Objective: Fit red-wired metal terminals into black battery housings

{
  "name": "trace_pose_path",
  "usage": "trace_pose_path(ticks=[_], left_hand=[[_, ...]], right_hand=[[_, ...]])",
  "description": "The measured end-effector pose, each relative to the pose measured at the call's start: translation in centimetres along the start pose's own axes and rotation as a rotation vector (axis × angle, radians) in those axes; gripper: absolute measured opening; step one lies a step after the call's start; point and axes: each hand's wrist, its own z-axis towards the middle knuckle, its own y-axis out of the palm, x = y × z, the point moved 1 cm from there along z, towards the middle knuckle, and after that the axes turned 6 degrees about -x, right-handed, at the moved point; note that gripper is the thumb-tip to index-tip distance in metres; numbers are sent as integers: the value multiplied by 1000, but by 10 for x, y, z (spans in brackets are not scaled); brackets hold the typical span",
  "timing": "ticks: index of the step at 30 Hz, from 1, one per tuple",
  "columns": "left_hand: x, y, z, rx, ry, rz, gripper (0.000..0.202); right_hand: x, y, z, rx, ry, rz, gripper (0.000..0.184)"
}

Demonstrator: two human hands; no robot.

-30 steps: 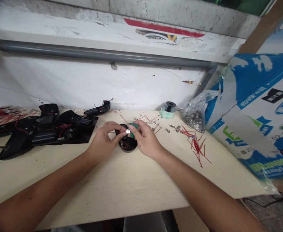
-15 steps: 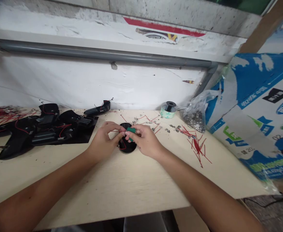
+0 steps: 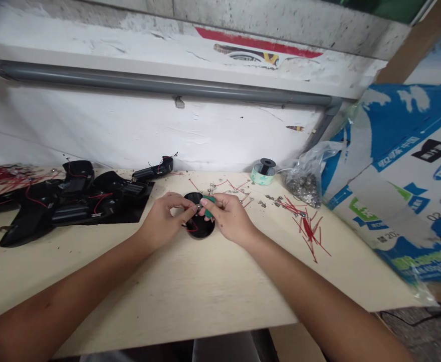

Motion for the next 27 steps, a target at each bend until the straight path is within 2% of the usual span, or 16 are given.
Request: trace_pose_path(ticks=[7, 16, 27], left_hand=[[3, -2, 0, -92, 27, -94, 19], [-4, 2, 2, -206, -46, -323, 20], [-2, 0, 3, -218, -65, -282, 21]], right_hand=[[0, 2, -1, -37, -35, -42, 38], [5, 0, -1, -57, 10, -10, 41], [7, -1, 1, -44, 69, -12, 45]])
